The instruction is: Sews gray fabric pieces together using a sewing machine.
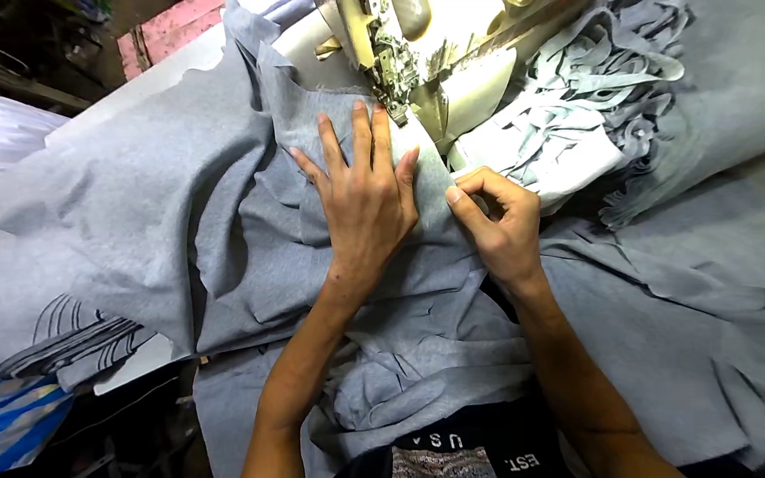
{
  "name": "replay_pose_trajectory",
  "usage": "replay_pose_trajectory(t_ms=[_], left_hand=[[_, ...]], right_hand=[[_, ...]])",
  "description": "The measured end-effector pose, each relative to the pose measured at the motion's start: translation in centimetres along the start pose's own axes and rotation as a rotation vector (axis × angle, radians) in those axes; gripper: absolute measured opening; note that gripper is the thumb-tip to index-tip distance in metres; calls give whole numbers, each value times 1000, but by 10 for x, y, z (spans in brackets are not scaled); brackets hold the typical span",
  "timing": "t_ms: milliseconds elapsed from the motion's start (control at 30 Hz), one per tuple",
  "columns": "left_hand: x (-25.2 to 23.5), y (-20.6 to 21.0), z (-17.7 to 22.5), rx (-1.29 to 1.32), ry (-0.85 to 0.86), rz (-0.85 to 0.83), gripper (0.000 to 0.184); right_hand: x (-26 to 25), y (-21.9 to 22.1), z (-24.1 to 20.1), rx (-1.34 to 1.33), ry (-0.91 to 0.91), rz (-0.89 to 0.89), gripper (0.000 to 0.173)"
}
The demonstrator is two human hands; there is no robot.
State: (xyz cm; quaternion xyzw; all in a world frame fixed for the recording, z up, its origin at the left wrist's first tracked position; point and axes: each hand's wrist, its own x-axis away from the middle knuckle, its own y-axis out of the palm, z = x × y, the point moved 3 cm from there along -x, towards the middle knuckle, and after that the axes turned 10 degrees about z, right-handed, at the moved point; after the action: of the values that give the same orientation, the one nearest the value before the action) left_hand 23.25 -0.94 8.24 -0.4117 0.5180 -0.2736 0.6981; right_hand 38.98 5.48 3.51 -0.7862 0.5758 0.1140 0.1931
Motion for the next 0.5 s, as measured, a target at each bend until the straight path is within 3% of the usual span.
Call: replay_pose_trajectory(t_ms=[167,267,400,500], left_hand=[[7,-13,-12,159,12,12,54],[25,-25,-40,273,-165,137,47],[69,-12,-74,505,-551,95,56],[80,0,-84,622,-602,91,32]], right_hand=[[6,-2,0,26,-4,0,15],[10,-4,-4,56,-17,-3,16],[13,-5,-10,71,-18,11,14],[14,-5,-12,90,-13,14,15]])
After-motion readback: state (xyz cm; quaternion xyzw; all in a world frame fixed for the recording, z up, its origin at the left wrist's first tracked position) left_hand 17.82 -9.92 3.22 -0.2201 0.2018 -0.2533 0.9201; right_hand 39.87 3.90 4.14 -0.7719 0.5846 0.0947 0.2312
